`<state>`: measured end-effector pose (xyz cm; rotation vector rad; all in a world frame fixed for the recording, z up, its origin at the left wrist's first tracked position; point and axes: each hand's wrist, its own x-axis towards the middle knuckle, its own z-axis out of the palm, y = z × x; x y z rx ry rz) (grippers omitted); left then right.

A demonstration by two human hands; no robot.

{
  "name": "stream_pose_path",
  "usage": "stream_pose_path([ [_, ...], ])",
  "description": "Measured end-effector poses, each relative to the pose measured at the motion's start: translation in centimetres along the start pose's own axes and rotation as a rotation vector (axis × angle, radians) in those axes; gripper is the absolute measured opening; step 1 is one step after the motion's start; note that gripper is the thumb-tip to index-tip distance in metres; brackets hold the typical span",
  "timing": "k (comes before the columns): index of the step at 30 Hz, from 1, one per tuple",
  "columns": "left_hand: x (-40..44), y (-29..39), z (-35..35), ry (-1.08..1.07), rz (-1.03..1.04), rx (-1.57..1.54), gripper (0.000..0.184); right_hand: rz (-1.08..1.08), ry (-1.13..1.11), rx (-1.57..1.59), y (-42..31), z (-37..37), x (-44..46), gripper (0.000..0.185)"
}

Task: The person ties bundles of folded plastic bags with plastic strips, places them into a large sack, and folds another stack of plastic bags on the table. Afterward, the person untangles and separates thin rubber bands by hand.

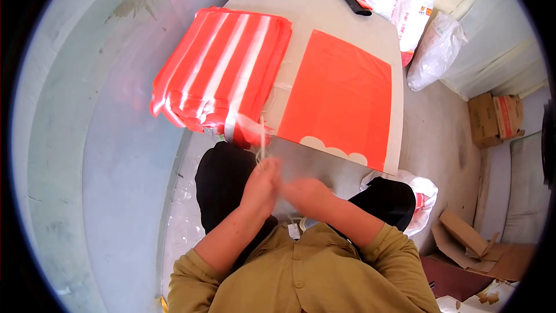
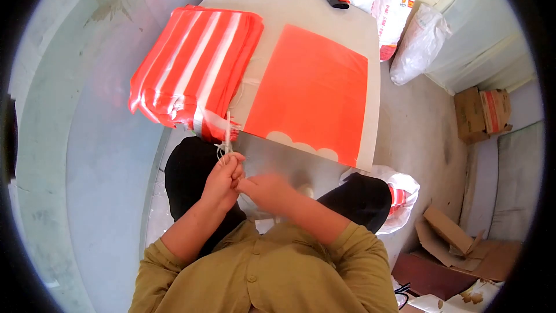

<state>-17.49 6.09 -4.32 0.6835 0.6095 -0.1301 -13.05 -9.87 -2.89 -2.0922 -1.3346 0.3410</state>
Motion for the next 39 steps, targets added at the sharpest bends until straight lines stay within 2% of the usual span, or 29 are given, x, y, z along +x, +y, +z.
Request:
stream_pose_path([
  [1,-0.2,-0.1,0.0,-0.016,-0.001,0.022,0.018,0.002,-0.012,0.016,-0.2,-0.1,-0.2,0.011],
  [4,-1.9,0.0,0.8,0.003,0.017,0.172,0.017,0.257,0.057,0.376,-0.2,-1.4,-0.7,0.013],
  [7,-3.7,-0.1,0.3,-0.069,0.009,0.340,0.016,0.473,0.327,0.750,1.7,-1.8,-0.4,0.018],
  [10,-6.1,1.3,0.4,-0.197,0.172,0.644,0.013,0.654,0.345,0.846,5.3,-1.3,-0.6,0.024],
  [11,-7.1,2.7,0.9,-0.203,0.217,0.590,0.012,0.659,0.233,0.769,6.7,-0.8,-1.0,0.022],
  [12,-7.4,4.0,0.6,-0.158,0.436,0.778,0.013,0.669,0.119,0.696,8.1,0.2,-1.7,0.021],
  [13,-7.7,5.5,0.4,-0.080,0.472,0.701,0.015,0.666,0.006,0.619,9.9,1.5,-2.6,0.020],
  [15,-7.3,8.3,-1.3,0.085,0.733,0.829,0.016,0.581,-0.426,0.155,15.8,6.1,-6.8,0.023],
  [16,-6.8,9.0,-1.7,0.134,0.799,0.708,0.016,0.515,-0.636,-0.079,18.5,8.4,-8.3,0.024],
  [18,-5.4,10.1,-3.0,0.265,0.858,0.917,0.012,0.434,-0.705,-0.208,22.2,11.4,-9.5,0.027],
  [20,-3.2,9.1,-4.7,0.318,0.956,1.280,0.008,0.354,-0.776,-0.327,25.6,13.7,-10.7,0.029],
  [22,-2.2,8.7,-4.7,0.221,1.200,1.393,0.012,0.265,-0.853,-0.438,28.6,16.5,-12.7,0.032],
  [23,-2.0,8.6,-4.7,0.175,1.321,1.445,0.015,0.488,-0.578,-0.174,30.3,18.5,-14.1,0.032],
  [25,-2.0,8.9,-4.8,0.205,1.289,1.433,0.021,0.865,-0.145,0.212,31.9,19.7,-13.1,0.032],
  [27,-2.4,8.7,-6.3,0.281,1.203,1.438,0.029,0.966,-0.199,0.135,33.6,20.4,-12.0,0.031],
  [28,-3.1,9.0,-6.8,0.284,1.134,1.464,0.021,1.026,-0.205,0.118,34.6,20.7,-11.5,0.031],
  [29,-3.6,8.8,-7.5,0.374,1.124,1.506,0.012,1.059,-0.207,0.112,35.4,20.9,-11.2,0.030],
  [30,-3.8,8.5,-7.9,0.463,1.114,1.547,0.013,1.081,-0.222,0.103,36.3,21.3,-11.0,0.030],
  [33,-4.4,8.5,-8.2,0.513,1.047,1.454,0.021,1.161,-0.240,0.082,38.8,22.3,-10.6,0.029],
  [34,-5.2,8.9,-8.4,0.556,0.919,1.457,0.026,1.180,-0.251,0.072,39.7,22.7,-10.4,0.029],
  [35,-5.2,8.9,-8.0,0.686,0.852,1.539,0.025,1.191,-0.262,0.065,40.4,23.1,-10.3,0.028],
  [37,-4.7,10.7,-5.0,0.747,0.493,1.632,0.032,1.223,-0.282,0.050,41.7,24.0,-10.1,0.028],
  [39,-5.3,9.7,-7.3,0.687,0.759,1.385,0.026,1.232,-0.298,0.050,42.4,24.7,-10.1,0.027],
])
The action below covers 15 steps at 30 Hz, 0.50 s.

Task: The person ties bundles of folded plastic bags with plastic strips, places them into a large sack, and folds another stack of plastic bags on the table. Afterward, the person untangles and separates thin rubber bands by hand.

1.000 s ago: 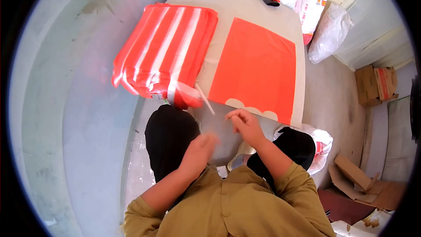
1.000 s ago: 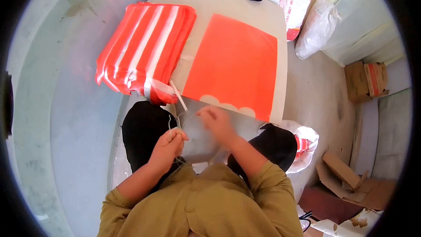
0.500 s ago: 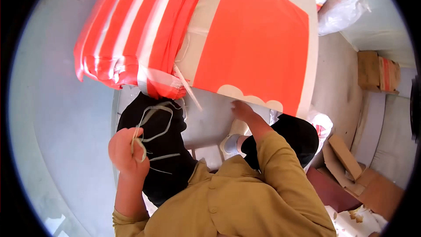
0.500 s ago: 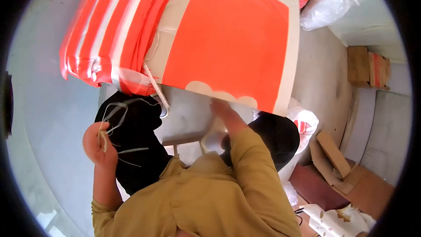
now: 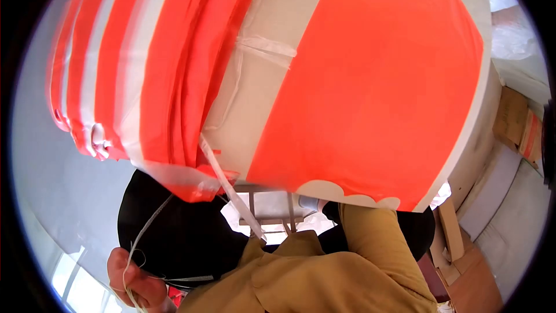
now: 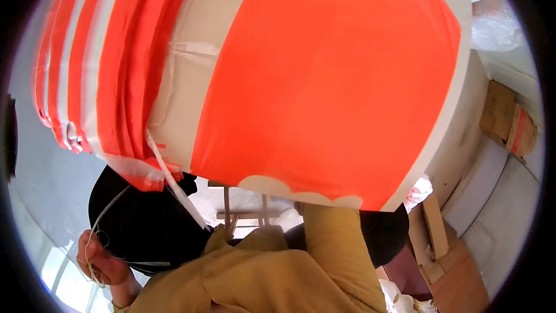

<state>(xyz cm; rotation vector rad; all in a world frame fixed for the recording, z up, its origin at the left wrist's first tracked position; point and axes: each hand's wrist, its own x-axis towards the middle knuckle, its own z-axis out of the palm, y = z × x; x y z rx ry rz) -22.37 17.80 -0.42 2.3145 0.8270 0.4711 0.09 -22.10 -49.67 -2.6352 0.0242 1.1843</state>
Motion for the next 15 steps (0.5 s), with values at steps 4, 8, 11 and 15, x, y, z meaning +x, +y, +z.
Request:
stream_pose_path([
  [4,-1.1,-2.0,-1.4,0.134,0.068,-0.082,0.016,0.010,-0.012,0.004,0.4,0.6,0.5,0.026],
  [8,0.1,0.4,1.1,0.146,0.096,-0.045,0.026,-0.038,-0.016,0.042,0.8,0.3,-0.9,0.025],
  [11,0.0,1.2,1.6,0.175,0.097,0.057,0.031,-0.115,-0.020,0.080,0.9,-0.6,-3.5,0.024],
  [15,-0.7,1.0,1.4,0.092,0.161,-0.008,0.029,-0.245,-0.039,0.084,-0.3,-1.5,-8.5,0.023],
])
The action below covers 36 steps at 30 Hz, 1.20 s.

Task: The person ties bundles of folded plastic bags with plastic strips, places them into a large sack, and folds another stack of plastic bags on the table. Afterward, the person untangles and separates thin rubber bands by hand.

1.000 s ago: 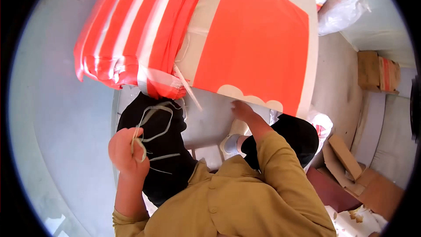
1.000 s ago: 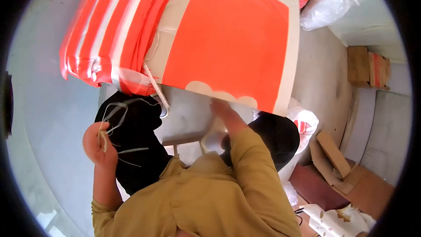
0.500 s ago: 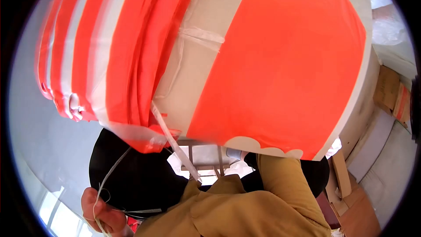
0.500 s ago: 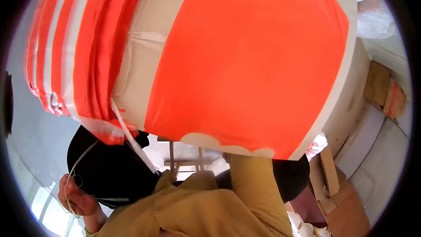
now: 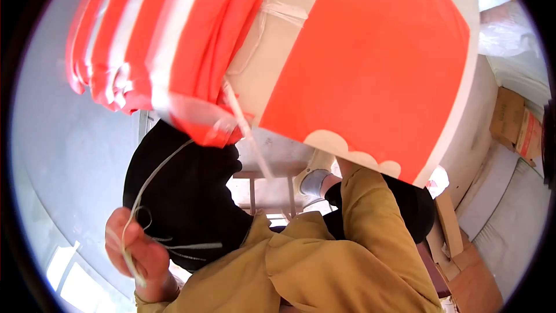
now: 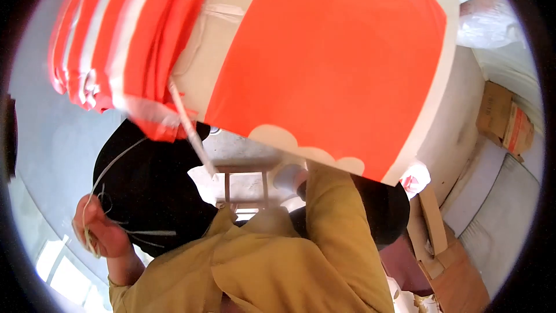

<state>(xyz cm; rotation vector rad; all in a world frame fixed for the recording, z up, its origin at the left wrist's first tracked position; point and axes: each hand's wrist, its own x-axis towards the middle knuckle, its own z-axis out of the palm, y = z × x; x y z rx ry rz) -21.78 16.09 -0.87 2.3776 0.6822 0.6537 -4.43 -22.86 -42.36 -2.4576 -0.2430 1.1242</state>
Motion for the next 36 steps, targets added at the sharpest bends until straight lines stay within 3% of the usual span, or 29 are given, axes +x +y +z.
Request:
stream_pose_path([
  [2,0.4,-0.2,0.6,0.004,0.165,-0.189,0.009,-0.074,-0.023,-0.024,-1.6,0.1,-2.5,0.023],
  [3,0.4,-0.2,0.7,0.011,0.195,-0.188,0.008,-0.109,-0.044,-0.039,-2.5,0.2,-4.0,0.022],
  [9,0.5,0.1,0.4,-0.058,0.343,-0.272,0.023,-0.467,-0.130,-0.159,-6.3,-0.9,-9.1,0.024],
  [12,0.6,0.6,0.4,-0.019,0.390,-0.203,0.026,-0.431,-0.129,-0.321,-7.7,-1.9,-9.7,0.027],
  [15,0.3,0.5,-0.1,-0.012,0.369,-0.193,0.026,-0.480,0.097,-0.312,-2.4,0.4,-7.1,0.035],
  [17,0.1,0.0,-0.3,-0.029,0.342,-0.185,0.019,-0.506,0.136,-0.488,-1.9,-0.6,-6.6,0.039],
  [21,-0.8,-1.3,-1.2,-0.055,0.324,-0.099,0.012,-0.277,0.197,-0.007,1.2,-1.7,-3.9,0.042],
  [24,-1.3,-2.0,-2.2,-0.121,0.245,-0.087,0.017,-0.020,0.222,0.035,2.7,-1.8,-1.3,0.042],
  [25,-1.3,-1.4,-2.7,-0.148,0.090,-0.156,0.018,0.036,0.218,0.041,3.1,-1.8,-0.2,0.042],
  [27,-0.8,-0.6,-1.6,-0.029,-0.047,-0.090,0.022,0.124,0.208,0.049,3.8,-1.3,1.6,0.042],
  [30,-0.6,-1.6,-2.8,0.011,-0.163,-0.263,0.034,0.205,0.183,0.033,4.0,-0.3,4.1,0.042],
  [32,-1.0,-1.0,-2.7,0.061,-0.109,0.198,0.035,0.246,0.163,0.014,3.8,0.4,5.4,0.042],
  [36,0.5,0.9,-1.7,-0.060,-0.338,-0.169,0.043,0.292,0.143,-0.017,3.2,1.2,6.6,0.042],
])
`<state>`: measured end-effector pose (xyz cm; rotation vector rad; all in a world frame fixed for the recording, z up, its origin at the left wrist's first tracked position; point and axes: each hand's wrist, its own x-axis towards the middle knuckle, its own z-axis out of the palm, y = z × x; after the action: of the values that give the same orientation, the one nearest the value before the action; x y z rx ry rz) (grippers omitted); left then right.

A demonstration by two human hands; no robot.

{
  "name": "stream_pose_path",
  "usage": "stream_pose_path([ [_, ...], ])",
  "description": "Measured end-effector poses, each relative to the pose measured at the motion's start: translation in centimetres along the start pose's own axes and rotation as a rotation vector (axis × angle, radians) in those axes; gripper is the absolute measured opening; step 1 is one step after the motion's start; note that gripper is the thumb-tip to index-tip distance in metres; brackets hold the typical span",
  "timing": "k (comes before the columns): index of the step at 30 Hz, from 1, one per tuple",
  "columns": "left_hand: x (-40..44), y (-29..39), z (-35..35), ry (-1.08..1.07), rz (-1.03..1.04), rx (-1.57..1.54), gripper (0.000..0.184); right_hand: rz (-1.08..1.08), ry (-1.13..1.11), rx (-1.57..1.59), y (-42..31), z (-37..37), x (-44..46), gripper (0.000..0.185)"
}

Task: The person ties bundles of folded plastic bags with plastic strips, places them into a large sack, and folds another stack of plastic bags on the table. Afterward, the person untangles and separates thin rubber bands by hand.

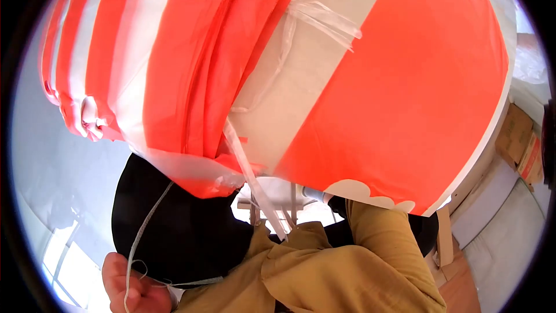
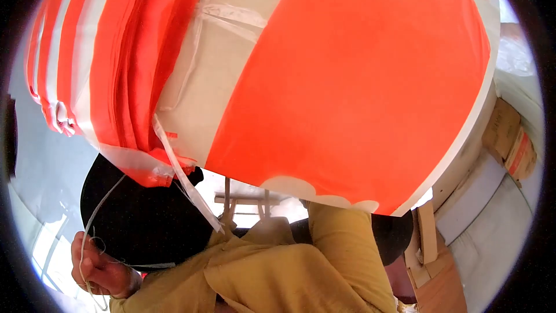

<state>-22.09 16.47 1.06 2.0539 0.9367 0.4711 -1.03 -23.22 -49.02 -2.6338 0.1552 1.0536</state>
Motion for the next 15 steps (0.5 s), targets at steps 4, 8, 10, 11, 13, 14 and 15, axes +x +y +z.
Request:
stream_pose_path([
  [4,-0.5,0.6,-0.2,0.025,-0.192,-0.096,0.048,-0.003,-0.005,-0.016,-1.6,0.3,0.0,0.042],
  [8,-0.3,1.5,0.2,0.031,-0.142,0.092,0.048,-0.023,0.013,0.013,-0.4,0.2,-1.2,0.042],
  [10,-0.5,0.1,2.1,0.270,0.156,0.216,0.030,-0.059,0.025,0.036,0.1,-0.1,-2.2,0.041],
  [11,-0.4,-0.1,1.7,0.177,0.315,0.226,0.023,-0.090,0.026,0.053,0.3,-0.2,-2.7,0.041],
  [13,-0.2,-0.8,1.5,0.094,0.506,0.123,0.011,-0.150,0.040,0.084,0.7,-0.9,-4.1,0.041],
  [14,-0.1,-1.1,1.5,0.042,0.597,0.070,0.012,-0.187,0.039,0.097,1.0,-1.0,-4.9,0.041],
  [15,0.0,-1.3,0.3,-0.056,0.618,0.090,0.017,-0.226,0.043,0.115,1.1,-1.2,-5.7,0.041],
])
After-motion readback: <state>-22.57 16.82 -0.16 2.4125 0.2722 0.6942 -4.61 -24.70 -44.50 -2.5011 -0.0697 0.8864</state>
